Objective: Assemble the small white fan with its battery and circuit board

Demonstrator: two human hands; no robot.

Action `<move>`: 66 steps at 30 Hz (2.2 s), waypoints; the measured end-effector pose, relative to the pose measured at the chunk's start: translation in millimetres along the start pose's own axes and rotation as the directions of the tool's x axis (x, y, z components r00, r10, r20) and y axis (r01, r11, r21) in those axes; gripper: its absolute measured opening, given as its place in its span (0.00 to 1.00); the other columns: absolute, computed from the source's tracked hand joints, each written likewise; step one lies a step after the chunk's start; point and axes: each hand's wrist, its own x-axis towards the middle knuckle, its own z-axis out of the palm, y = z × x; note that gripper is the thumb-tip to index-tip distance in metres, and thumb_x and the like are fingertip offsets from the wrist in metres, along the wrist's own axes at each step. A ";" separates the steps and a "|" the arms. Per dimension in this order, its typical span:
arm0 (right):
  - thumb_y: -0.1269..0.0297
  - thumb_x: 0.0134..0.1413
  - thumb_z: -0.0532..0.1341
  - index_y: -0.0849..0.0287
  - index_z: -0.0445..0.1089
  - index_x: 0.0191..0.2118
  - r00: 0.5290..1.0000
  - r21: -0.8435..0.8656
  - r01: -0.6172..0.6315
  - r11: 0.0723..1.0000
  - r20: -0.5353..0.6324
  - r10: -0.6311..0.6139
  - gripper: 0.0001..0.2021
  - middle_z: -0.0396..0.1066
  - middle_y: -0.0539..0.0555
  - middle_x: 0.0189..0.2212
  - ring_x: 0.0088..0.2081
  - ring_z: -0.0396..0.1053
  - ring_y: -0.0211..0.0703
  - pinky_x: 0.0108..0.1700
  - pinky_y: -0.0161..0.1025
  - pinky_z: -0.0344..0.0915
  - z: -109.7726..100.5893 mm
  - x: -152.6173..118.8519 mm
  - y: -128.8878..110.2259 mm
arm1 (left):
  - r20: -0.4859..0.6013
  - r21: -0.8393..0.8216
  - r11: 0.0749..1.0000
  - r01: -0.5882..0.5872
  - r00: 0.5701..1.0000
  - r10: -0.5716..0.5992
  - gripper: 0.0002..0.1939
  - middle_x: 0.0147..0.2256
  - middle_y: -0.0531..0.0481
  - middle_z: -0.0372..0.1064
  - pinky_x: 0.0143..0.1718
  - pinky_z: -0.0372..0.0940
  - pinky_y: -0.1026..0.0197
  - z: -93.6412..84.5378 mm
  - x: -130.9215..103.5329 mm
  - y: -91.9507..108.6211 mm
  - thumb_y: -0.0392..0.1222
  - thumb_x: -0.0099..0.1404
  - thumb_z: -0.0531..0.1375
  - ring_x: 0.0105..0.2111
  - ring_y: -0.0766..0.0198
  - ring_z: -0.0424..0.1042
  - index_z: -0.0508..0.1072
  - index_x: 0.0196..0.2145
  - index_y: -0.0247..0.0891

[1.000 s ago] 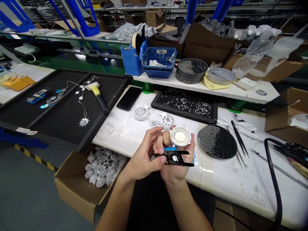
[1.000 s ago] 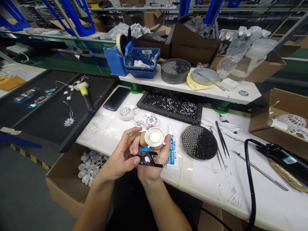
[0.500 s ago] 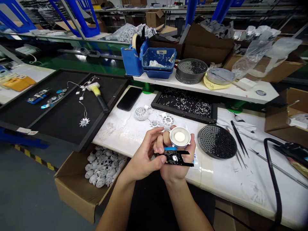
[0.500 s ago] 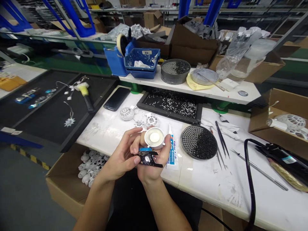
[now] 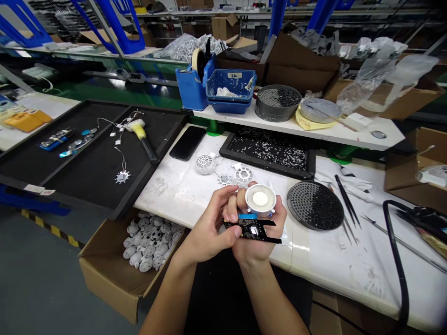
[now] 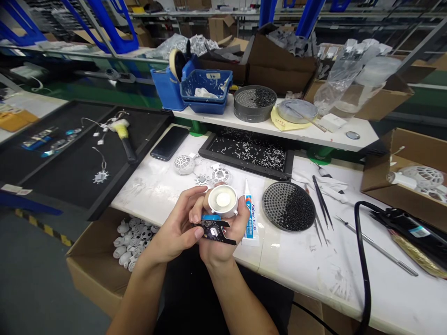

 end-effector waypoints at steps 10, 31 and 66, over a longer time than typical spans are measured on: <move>0.45 0.72 0.42 0.54 0.74 0.42 0.999 -0.007 0.004 1.000 0.041 -0.003 0.27 0.55 0.47 0.24 0.23 0.58 0.43 0.30 0.42 0.69 0.0 -2.0 -1.0 | 0.027 0.070 0.995 -0.066 0.998 0.064 0.41 0.70 0.39 0.60 0.73 0.54 0.42 -3.2 -1.2 -1.2 0.45 0.67 0.71 0.71 0.42 0.60 0.58 0.71 0.47; 0.41 0.67 0.51 0.52 0.74 0.48 0.998 -0.044 0.065 0.997 0.029 -0.063 0.23 0.63 0.50 0.28 0.25 0.61 0.43 0.36 0.47 0.73 0.0 -4.2 1.7 | -0.058 0.168 0.958 -0.234 0.967 0.246 0.37 0.73 0.38 0.54 0.70 0.63 0.39 3.3 -2.2 -10.0 0.42 0.67 0.68 0.71 0.42 0.60 0.61 0.70 0.47; 0.63 0.51 0.76 0.43 0.73 0.63 0.817 -0.688 0.562 0.459 0.375 -0.439 0.33 0.69 0.55 0.55 0.58 0.66 0.56 0.66 0.58 0.64 0.9 -42.6 -43.2 | -0.547 0.022 0.954 -0.299 0.795 0.262 0.22 0.45 0.44 0.82 0.47 0.79 0.55 52.6 -64.9 -21.0 0.56 0.71 0.66 0.42 0.54 0.83 0.79 0.58 0.47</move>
